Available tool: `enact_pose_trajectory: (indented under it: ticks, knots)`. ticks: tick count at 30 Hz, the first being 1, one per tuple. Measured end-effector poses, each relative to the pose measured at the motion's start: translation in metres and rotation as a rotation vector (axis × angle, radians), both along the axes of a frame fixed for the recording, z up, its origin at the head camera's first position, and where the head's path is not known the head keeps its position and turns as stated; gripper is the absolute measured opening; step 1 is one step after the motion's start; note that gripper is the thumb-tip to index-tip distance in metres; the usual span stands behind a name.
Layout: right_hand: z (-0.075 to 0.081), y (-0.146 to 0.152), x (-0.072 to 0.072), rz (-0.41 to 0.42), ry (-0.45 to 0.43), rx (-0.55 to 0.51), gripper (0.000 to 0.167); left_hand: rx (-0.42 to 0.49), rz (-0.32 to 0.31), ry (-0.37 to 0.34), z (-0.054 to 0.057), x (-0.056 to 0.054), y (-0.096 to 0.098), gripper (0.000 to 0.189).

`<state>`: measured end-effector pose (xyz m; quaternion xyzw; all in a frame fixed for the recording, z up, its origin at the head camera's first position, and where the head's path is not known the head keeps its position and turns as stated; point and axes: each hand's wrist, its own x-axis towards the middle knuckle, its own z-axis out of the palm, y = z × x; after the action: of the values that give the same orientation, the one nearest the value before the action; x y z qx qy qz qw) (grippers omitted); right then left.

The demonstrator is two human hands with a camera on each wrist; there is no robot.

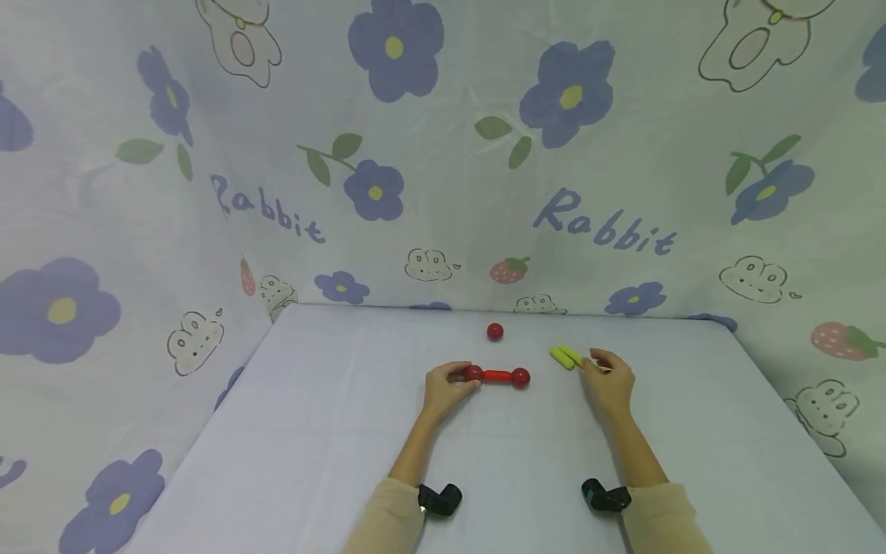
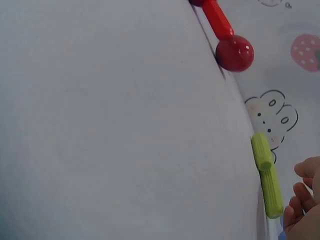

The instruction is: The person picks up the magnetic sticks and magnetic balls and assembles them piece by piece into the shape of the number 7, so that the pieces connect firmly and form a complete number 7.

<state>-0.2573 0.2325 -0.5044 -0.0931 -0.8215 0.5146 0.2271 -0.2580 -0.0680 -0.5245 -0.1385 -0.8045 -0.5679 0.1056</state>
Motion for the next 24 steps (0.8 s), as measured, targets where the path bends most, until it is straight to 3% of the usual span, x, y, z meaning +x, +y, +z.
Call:
enact_pose_trajectory:
  ticks: [11,24]
  knots:
    - [-0.009,0.021,0.000,0.172,-0.144,0.104,0.037,0.008,0.002,-0.009,0.000,-0.001,0.000,0.041]
    - [-0.007,0.016,0.007,0.161,-0.113,0.190,0.036,0.012,0.005,-0.004,-0.002,0.001,0.000,0.041]
